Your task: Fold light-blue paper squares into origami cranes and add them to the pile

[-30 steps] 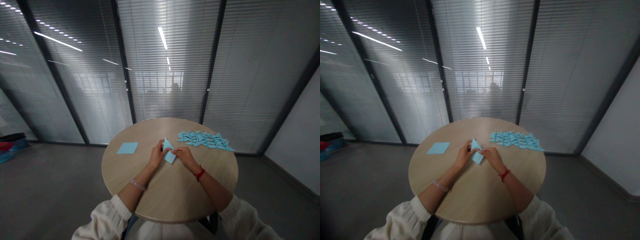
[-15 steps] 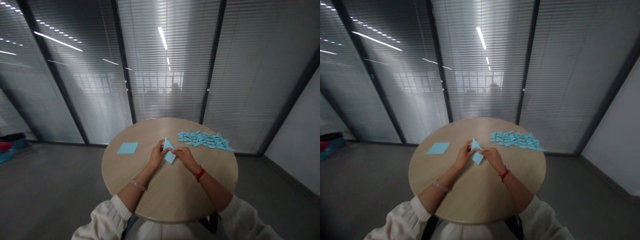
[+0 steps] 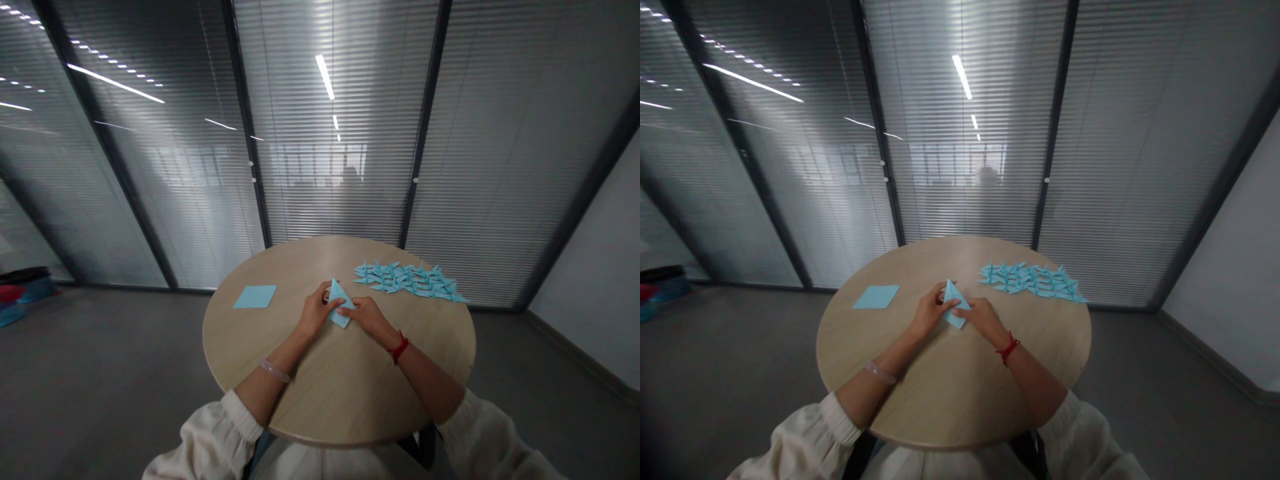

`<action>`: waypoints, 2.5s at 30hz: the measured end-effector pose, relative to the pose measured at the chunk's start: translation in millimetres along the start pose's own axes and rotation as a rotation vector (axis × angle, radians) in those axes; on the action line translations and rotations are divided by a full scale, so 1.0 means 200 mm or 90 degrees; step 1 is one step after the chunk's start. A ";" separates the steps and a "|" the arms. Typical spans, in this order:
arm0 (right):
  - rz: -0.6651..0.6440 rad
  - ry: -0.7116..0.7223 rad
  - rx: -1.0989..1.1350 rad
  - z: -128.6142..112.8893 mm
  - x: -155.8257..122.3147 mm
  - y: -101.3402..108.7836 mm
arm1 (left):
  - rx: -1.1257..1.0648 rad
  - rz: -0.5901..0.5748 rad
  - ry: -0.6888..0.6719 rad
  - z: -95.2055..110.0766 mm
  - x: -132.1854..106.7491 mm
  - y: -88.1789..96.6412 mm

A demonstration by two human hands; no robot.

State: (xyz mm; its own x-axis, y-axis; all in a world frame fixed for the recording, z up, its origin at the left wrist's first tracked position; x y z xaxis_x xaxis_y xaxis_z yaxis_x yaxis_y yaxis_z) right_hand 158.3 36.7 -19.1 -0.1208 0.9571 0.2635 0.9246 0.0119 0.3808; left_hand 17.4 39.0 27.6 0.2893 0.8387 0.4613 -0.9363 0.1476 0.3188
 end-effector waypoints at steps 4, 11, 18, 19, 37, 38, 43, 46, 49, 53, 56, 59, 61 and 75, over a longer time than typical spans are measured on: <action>-0.005 0.012 -0.014 0.02 0.00 -0.01 | -0.006 -0.003 -0.001 0.01 0.00 -0.01; -0.033 0.011 -0.047 0.01 -0.01 -0.03 | -0.181 0.000 0.076 -0.04 0.01 -0.04; -0.061 0.016 -0.021 0.01 -0.02 -0.04 | -0.213 0.020 0.109 -0.04 0.00 -0.03; -0.061 0.016 -0.015 0.00 -0.02 -0.04 | -0.218 0.020 0.110 -0.04 0.00 -0.03; -0.076 -0.001 -0.039 0.01 -0.02 -0.04 | -0.333 0.068 0.139 -0.04 0.02 0.02; -0.077 0.003 -0.046 0.00 -0.02 -0.04 | -0.335 0.069 0.141 -0.04 0.02 0.02; -0.091 0.010 -0.035 -0.02 -0.03 -0.04 | -0.326 0.071 0.130 -0.03 0.02 0.03; -0.100 0.005 -0.026 -0.04 -0.04 -0.04 | -0.325 0.075 0.137 -0.04 0.02 0.03; -0.108 -0.007 -0.022 -0.04 -0.04 -0.04 | -0.306 0.071 0.147 -0.05 0.02 0.04; -0.126 -0.018 -0.009 -0.04 -0.05 -0.05 | -0.221 0.096 0.141 -0.05 0.02 0.06; -0.133 -0.010 -0.001 -0.05 -0.05 -0.05 | -0.206 0.120 0.134 -0.05 0.02 0.07; -0.130 -0.012 0.000 -0.06 -0.05 -0.05 | -0.235 0.113 0.140 -0.07 0.03 0.06; -0.120 -0.022 -0.008 -0.05 -0.05 -0.05 | -0.255 0.092 0.144 -0.08 0.03 0.05; -0.111 -0.009 0.015 -0.01 -0.04 -0.05 | -0.185 0.052 0.142 -0.10 0.02 0.01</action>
State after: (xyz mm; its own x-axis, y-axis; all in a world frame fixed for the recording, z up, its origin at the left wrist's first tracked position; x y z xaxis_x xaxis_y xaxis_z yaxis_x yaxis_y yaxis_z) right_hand 148.9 28.7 -22.3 -0.2750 0.9440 0.1826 0.8982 0.1845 0.3990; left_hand 12.9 52.0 13.7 0.1915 0.9427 0.2734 -0.9811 0.1920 0.0252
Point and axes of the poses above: each hand's wrist, its own x-axis towards the middle knuckle, its own y-axis out of the back of the hand, z = x × y, the point moved 6 cm from there along x, towards the middle knuckle, and after that the axes turned 3 degrees about -x, right-handed, at the moved point
